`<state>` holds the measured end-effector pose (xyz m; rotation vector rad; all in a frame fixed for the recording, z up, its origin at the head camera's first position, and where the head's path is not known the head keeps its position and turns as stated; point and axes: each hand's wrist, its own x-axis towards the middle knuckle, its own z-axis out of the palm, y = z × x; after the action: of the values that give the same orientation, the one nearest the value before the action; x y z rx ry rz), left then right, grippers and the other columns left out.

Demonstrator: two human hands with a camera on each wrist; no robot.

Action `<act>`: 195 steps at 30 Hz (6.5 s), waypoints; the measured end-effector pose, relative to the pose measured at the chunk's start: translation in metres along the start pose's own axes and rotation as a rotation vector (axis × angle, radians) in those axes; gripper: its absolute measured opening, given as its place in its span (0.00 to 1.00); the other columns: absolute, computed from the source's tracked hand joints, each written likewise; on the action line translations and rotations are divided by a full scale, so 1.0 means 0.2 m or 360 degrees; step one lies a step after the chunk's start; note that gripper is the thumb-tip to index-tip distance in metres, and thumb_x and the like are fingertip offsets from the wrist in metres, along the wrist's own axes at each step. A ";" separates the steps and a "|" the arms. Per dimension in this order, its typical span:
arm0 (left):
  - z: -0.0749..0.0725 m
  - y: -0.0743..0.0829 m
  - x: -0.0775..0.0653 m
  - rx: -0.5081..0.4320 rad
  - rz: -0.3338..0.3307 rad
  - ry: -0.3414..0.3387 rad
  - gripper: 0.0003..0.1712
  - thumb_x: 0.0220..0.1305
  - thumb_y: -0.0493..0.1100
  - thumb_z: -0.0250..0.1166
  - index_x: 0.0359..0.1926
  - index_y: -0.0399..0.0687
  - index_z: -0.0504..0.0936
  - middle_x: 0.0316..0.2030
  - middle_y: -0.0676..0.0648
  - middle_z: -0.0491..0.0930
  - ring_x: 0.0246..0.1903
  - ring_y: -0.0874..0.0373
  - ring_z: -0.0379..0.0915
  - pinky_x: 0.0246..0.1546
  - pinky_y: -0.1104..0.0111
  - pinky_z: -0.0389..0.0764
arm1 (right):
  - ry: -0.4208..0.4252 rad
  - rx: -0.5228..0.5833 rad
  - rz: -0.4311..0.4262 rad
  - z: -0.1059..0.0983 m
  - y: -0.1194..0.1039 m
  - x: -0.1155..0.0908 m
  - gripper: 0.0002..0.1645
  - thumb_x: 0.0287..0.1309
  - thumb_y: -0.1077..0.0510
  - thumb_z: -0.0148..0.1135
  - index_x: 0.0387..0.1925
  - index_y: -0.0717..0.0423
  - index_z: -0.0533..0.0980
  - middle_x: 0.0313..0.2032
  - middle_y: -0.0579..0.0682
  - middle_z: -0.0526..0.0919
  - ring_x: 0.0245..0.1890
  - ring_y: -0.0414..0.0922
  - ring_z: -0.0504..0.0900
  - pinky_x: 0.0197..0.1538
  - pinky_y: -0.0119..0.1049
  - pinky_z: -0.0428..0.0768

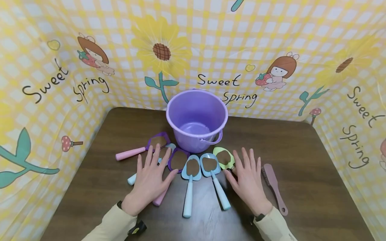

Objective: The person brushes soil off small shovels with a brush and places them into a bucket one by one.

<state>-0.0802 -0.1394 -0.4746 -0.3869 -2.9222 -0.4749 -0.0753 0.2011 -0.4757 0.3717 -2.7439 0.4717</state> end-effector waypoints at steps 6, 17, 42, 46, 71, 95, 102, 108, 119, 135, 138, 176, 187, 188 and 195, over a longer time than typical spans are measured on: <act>0.01 0.00 -0.01 -0.0058 0.0023 0.0171 0.32 0.70 0.55 0.67 0.65 0.39 0.77 0.61 0.28 0.74 0.59 0.31 0.70 0.58 0.36 0.69 | 0.0060 0.0037 -0.0019 -0.03 0.03 0.00 0.25 0.64 0.53 0.71 0.55 0.67 0.78 0.49 0.68 0.80 0.56 0.69 0.76 0.59 0.65 0.72; -0.02 0.02 -0.01 -0.0026 0.0042 0.0257 0.17 0.67 0.47 0.70 0.47 0.38 0.80 0.38 0.38 0.79 0.34 0.42 0.75 0.33 0.51 0.73 | -0.0190 0.0098 0.0307 -0.28 0.16 0.00 0.12 0.70 0.55 0.64 0.32 0.58 0.78 0.22 0.47 0.78 0.23 0.45 0.75 0.30 0.44 0.75; -0.03 0.02 -0.02 -0.0069 0.0038 0.0214 0.15 0.66 0.44 0.72 0.43 0.37 0.80 0.38 0.37 0.77 0.34 0.41 0.73 0.31 0.51 0.76 | -0.0911 -0.0136 0.0830 -0.36 0.43 -0.20 0.35 0.67 0.35 0.63 0.34 0.68 0.71 0.26 0.58 0.78 0.26 0.55 0.80 0.28 0.54 0.77; -0.03 0.02 -0.02 -0.0071 0.0030 0.0206 0.15 0.67 0.45 0.71 0.44 0.37 0.80 0.39 0.36 0.78 0.36 0.40 0.74 0.32 0.50 0.77 | -0.0939 -0.0132 0.0820 -0.35 0.44 -0.21 0.29 0.66 0.42 0.65 0.32 0.66 0.74 0.25 0.56 0.79 0.26 0.54 0.80 0.29 0.54 0.77; -0.02 0.02 -0.02 -0.0050 0.0062 0.0206 0.14 0.66 0.44 0.72 0.43 0.38 0.81 0.38 0.38 0.78 0.35 0.43 0.73 0.29 0.54 0.75 | -0.0155 0.0149 0.0600 -0.29 0.33 -0.12 0.17 0.78 0.56 0.51 0.32 0.62 0.65 0.20 0.55 0.71 0.18 0.55 0.74 0.22 0.52 0.73; -0.01 0.05 -0.01 -0.0035 0.0051 0.0144 0.12 0.68 0.46 0.70 0.41 0.41 0.81 0.37 0.41 0.79 0.33 0.45 0.73 0.30 0.56 0.73 | -0.0234 0.0246 0.0699 -0.28 0.29 -0.08 0.20 0.82 0.52 0.42 0.35 0.61 0.70 0.22 0.52 0.69 0.21 0.50 0.71 0.25 0.43 0.70; -0.01 0.07 -0.02 -0.0056 0.0073 0.0155 0.12 0.68 0.46 0.71 0.42 0.41 0.82 0.36 0.42 0.79 0.34 0.45 0.74 0.30 0.55 0.75 | -0.0236 0.0248 0.0668 -0.30 0.27 -0.07 0.21 0.82 0.51 0.42 0.36 0.61 0.70 0.23 0.52 0.70 0.21 0.50 0.71 0.26 0.42 0.70; -0.02 0.13 0.00 -0.0028 0.0227 0.0162 0.13 0.66 0.45 0.72 0.43 0.41 0.83 0.34 0.44 0.79 0.34 0.46 0.75 0.32 0.56 0.76 | -0.0266 0.0237 0.0671 -0.32 0.26 -0.06 0.21 0.82 0.51 0.42 0.36 0.62 0.70 0.24 0.53 0.71 0.22 0.50 0.72 0.26 0.42 0.70; 0.01 0.28 0.05 -0.0023 0.0469 0.0115 0.12 0.66 0.45 0.72 0.41 0.42 0.81 0.28 0.47 0.77 0.27 0.50 0.74 0.26 0.61 0.73 | -0.0246 0.0271 0.0629 -0.30 0.27 -0.07 0.21 0.82 0.50 0.43 0.36 0.62 0.71 0.23 0.52 0.71 0.20 0.48 0.70 0.25 0.41 0.68; 0.08 0.67 0.27 -0.0169 0.0766 -0.0470 0.22 0.80 0.52 0.56 0.67 0.47 0.71 0.36 0.49 0.82 0.33 0.55 0.81 0.28 0.64 0.78 | -0.0271 0.0278 0.0606 -0.32 0.29 -0.08 0.20 0.81 0.50 0.44 0.36 0.61 0.71 0.23 0.51 0.70 0.20 0.46 0.69 0.24 0.39 0.67; 0.11 0.75 0.33 -0.0276 0.0698 -0.0648 0.23 0.82 0.51 0.52 0.71 0.49 0.69 0.37 0.49 0.82 0.36 0.58 0.80 0.30 0.66 0.77 | -0.0309 0.0300 0.0628 -0.32 0.29 -0.08 0.20 0.82 0.50 0.45 0.36 0.61 0.72 0.23 0.51 0.70 0.20 0.46 0.69 0.24 0.39 0.67; 0.31 0.90 0.44 -0.0342 0.0480 -0.0743 0.12 0.75 0.50 0.62 0.33 0.54 0.72 0.23 0.54 0.74 0.28 0.55 0.78 0.29 0.66 0.76 | -0.0333 0.0276 0.0620 -0.29 0.31 -0.09 0.18 0.81 0.53 0.48 0.35 0.60 0.72 0.21 0.48 0.70 0.18 0.44 0.67 0.22 0.38 0.66; 0.28 0.87 0.42 -0.0115 0.0442 -0.0609 0.06 0.74 0.42 0.59 0.39 0.45 0.77 0.31 0.43 0.80 0.29 0.50 0.82 0.25 0.61 0.80 | -0.0355 0.0287 0.0649 -0.29 0.31 -0.10 0.19 0.81 0.52 0.47 0.34 0.59 0.72 0.21 0.48 0.70 0.18 0.44 0.67 0.23 0.38 0.66; 0.29 0.87 0.43 -0.0092 0.0455 -0.0598 0.06 0.74 0.42 0.59 0.41 0.43 0.78 0.30 0.43 0.80 0.28 0.50 0.82 0.24 0.62 0.80 | -0.0346 0.0284 0.0649 -0.29 0.31 -0.10 0.19 0.81 0.52 0.47 0.34 0.59 0.71 0.21 0.48 0.70 0.18 0.44 0.67 0.23 0.38 0.66; 0.35 0.93 0.43 0.0044 0.0511 -0.0568 0.20 0.76 0.54 0.60 0.60 0.49 0.74 0.29 0.48 0.85 0.29 0.52 0.84 0.24 0.61 0.79 | -0.0337 0.0299 0.0640 -0.28 0.31 -0.10 0.19 0.80 0.52 0.48 0.33 0.59 0.71 0.21 0.48 0.69 0.18 0.44 0.67 0.22 0.38 0.66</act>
<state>-0.1179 0.0725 -0.4701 -1.0118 -3.1020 -0.3471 -0.0613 0.2827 -0.4497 -0.1013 -2.9953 0.8388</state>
